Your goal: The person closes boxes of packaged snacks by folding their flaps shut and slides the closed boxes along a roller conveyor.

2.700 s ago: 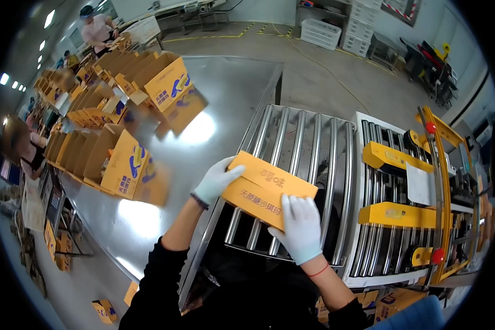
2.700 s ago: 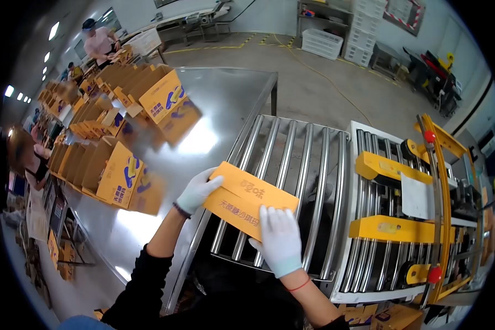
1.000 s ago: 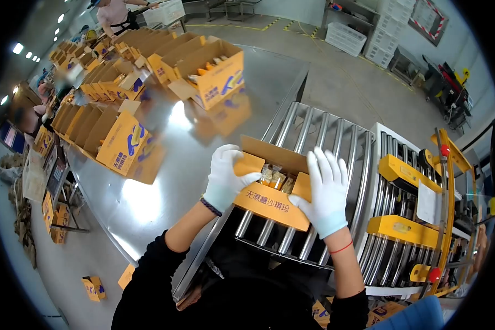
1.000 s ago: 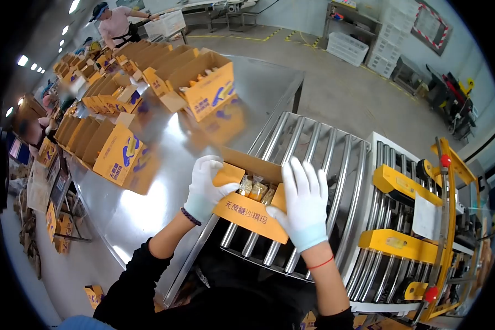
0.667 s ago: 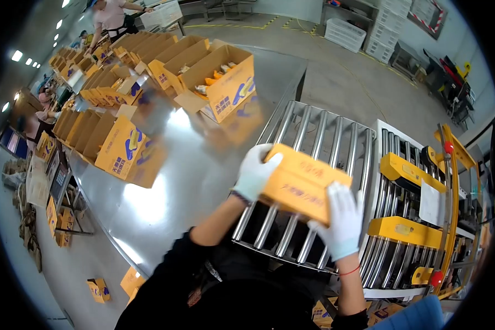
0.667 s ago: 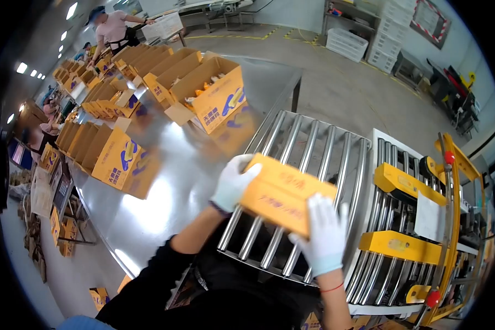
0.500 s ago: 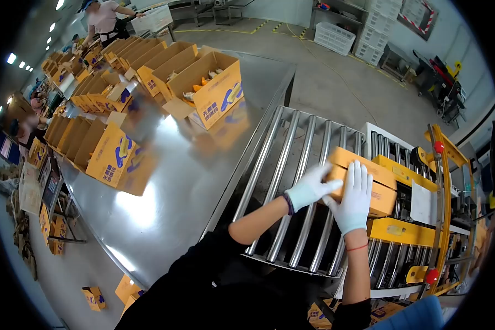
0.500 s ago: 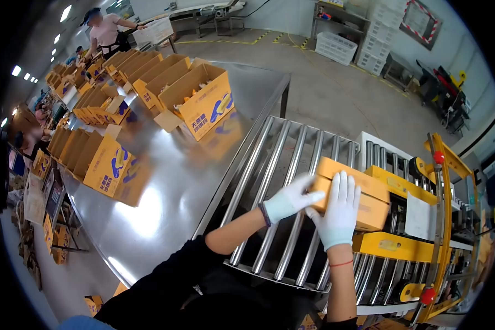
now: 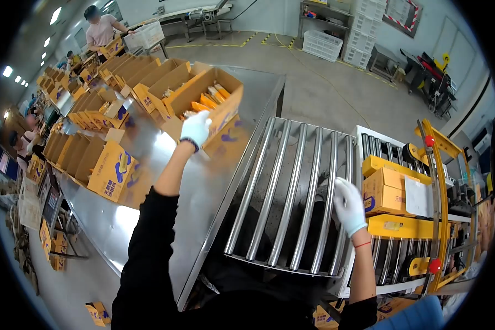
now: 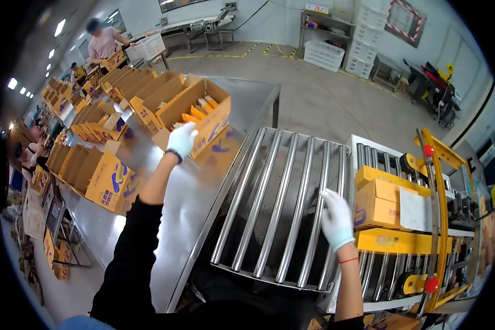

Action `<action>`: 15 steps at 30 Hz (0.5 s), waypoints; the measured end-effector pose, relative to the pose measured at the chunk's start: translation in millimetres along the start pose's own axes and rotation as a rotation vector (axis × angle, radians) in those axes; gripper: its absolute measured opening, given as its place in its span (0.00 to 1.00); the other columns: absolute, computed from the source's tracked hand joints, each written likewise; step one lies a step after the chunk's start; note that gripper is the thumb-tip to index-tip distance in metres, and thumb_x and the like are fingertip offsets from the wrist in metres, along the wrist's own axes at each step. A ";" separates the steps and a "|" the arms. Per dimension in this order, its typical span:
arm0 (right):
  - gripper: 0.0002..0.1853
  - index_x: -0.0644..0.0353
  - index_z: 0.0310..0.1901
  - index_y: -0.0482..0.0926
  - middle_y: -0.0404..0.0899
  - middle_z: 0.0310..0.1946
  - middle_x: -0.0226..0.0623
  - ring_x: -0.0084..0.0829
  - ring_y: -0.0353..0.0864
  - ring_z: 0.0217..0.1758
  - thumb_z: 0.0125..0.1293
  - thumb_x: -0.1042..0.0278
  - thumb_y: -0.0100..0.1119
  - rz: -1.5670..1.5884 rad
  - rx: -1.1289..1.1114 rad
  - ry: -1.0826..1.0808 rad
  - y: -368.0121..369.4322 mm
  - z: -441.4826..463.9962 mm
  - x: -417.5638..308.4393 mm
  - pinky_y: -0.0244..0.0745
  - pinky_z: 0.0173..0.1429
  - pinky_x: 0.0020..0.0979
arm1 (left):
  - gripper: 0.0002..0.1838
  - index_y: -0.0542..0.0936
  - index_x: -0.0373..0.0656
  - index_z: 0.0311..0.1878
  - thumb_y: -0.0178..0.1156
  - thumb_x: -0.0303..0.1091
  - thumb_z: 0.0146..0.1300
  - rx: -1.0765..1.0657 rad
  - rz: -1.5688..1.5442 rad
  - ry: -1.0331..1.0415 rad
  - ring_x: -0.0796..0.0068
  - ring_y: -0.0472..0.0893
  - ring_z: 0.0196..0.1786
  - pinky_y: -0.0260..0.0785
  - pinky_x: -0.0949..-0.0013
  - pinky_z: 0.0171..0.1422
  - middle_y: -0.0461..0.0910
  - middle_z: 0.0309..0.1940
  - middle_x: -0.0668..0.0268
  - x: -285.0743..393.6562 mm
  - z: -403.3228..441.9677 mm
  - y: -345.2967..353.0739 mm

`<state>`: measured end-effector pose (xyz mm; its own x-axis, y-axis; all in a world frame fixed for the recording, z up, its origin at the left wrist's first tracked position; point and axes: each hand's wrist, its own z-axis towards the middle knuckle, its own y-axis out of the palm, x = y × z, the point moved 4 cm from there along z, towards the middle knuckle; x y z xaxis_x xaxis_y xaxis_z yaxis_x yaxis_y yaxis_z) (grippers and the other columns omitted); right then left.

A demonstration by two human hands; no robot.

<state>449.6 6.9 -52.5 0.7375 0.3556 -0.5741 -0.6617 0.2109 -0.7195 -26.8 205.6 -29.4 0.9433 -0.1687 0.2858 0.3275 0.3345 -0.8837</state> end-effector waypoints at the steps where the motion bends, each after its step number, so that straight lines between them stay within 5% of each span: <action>1: 0.29 0.61 0.65 0.77 0.77 0.64 0.50 0.53 0.73 0.71 0.60 0.73 0.67 -0.050 -0.025 -0.025 8.1 -2.0 -16.9 0.57 0.82 0.50 | 0.14 0.81 0.44 0.55 0.57 0.38 0.73 -0.024 -0.062 0.060 0.45 0.84 0.51 0.76 0.46 0.56 0.85 0.48 0.49 14.6 -26.1 -5.8; 3: 0.41 0.68 0.71 0.68 0.73 0.68 0.54 0.56 0.67 0.75 0.57 0.66 0.73 -0.174 -0.044 -0.079 20.3 1.1 -48.4 0.57 0.82 0.51 | 0.17 0.81 0.45 0.60 0.58 0.40 0.73 -0.116 -0.257 0.150 0.48 0.85 0.54 0.76 0.50 0.60 0.86 0.50 0.52 42.1 -76.1 -28.9; 7: 0.54 0.66 0.75 0.63 0.63 0.75 0.54 0.61 0.57 0.80 0.50 0.50 0.80 -0.161 -0.019 -0.161 25.3 3.2 -104.2 0.49 0.84 0.58 | 0.27 0.75 0.40 0.70 0.62 0.44 0.75 -0.335 -0.680 0.179 0.58 0.82 0.64 0.72 0.61 0.70 0.84 0.60 0.53 58.6 -146.5 -80.3; 9: 0.56 0.60 0.76 0.64 0.61 0.76 0.52 0.61 0.54 0.82 0.48 0.47 0.81 -0.257 -0.184 -0.193 41.2 -2.9 -116.3 0.47 0.84 0.61 | 0.36 0.66 0.34 0.77 0.64 0.44 0.74 -0.208 -0.671 -0.135 0.61 0.73 0.75 0.64 0.63 0.78 0.74 0.71 0.51 22.2 -165.5 -68.0; 10: 0.51 0.55 0.75 0.68 0.65 0.76 0.48 0.56 0.56 0.82 0.50 0.47 0.80 -0.213 -0.192 -0.201 41.8 -9.4 -121.2 0.47 0.85 0.60 | 0.36 0.66 0.34 0.77 0.64 0.44 0.74 -0.210 -0.678 -0.133 0.61 0.73 0.75 0.64 0.63 0.78 0.74 0.71 0.51 32.6 -167.5 -75.9; 12: 0.43 0.53 0.72 0.73 0.70 0.73 0.41 0.49 0.62 0.80 0.55 0.48 0.77 -0.291 -0.271 -0.325 42.7 -20.2 -121.6 0.50 0.84 0.58 | 0.42 0.58 0.32 0.80 0.67 0.42 0.73 -0.427 -1.181 -0.265 0.60 0.66 0.80 0.58 0.60 0.82 0.64 0.78 0.50 59.3 -171.6 -83.2; 15: 0.27 0.54 0.61 0.84 0.83 0.62 0.35 0.40 0.76 0.70 0.61 0.52 0.73 -0.111 -0.273 -0.423 40.8 -19.2 -128.0 0.63 0.80 0.50 | 0.47 0.65 0.33 0.76 0.76 0.48 0.62 -0.597 -0.852 0.055 0.54 0.68 0.78 0.62 0.60 0.79 0.69 0.75 0.49 111.8 -165.1 -92.4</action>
<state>330.8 -47.5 -15.8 0.6452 0.6936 -0.3204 -0.4812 0.0432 -0.8755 39.6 2.7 23.0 0.4033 -0.1808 0.8970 0.7900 -0.4258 -0.4410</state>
